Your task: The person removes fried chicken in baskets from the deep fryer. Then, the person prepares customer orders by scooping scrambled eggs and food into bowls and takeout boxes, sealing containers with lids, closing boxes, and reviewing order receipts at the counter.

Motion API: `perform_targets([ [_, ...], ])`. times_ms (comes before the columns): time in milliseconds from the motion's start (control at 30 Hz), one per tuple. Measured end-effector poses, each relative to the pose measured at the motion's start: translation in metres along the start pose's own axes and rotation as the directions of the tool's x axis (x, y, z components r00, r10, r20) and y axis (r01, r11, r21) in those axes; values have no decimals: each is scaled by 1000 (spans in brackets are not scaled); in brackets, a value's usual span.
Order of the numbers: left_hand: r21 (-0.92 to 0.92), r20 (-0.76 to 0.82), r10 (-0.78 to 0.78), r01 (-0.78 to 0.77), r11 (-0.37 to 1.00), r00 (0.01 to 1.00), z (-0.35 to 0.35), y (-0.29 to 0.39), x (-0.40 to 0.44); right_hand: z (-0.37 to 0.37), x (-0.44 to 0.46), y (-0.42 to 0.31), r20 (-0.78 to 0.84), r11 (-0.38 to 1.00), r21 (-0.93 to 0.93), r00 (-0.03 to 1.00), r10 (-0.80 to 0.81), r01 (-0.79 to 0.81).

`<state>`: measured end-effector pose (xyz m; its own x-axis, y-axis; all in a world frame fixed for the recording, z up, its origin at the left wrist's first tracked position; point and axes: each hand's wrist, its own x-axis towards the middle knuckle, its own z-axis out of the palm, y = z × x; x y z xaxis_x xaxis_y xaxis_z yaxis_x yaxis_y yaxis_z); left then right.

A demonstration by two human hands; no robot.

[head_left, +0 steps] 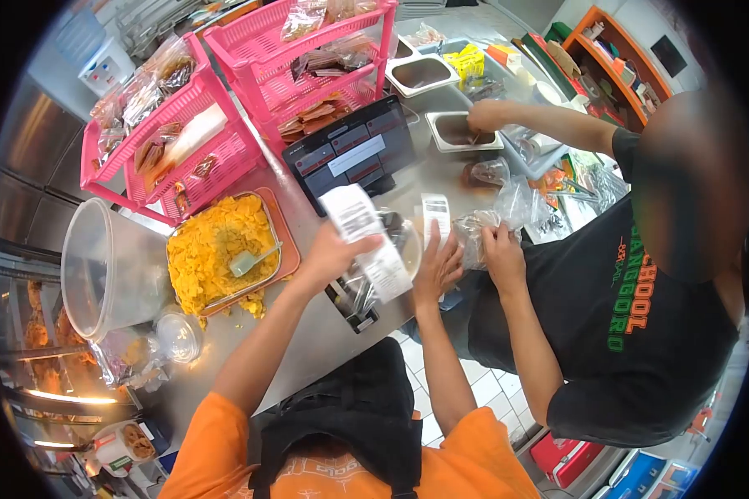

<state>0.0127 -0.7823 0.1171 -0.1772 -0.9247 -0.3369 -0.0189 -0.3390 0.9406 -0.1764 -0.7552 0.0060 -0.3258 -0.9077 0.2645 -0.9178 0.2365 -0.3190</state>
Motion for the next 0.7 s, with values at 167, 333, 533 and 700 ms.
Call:
perform_targets([
  [167,40,22,-137,136,990,990,17,-34,59,-66,27,-4,481,995,-60,876,-37,75],
  [333,-145,102,-371,383,912,923,0,-51,67,-104,81,-6,145,831,377,860,-489,408],
  [533,-59,88,-366,371,927,927,-1,-48,71,45,165,-48,310,863,373,831,-462,340],
  [700,309,-149,-267,302,902,952,4,-69,72,52,157,-52,370,937,153,861,-348,313],
])
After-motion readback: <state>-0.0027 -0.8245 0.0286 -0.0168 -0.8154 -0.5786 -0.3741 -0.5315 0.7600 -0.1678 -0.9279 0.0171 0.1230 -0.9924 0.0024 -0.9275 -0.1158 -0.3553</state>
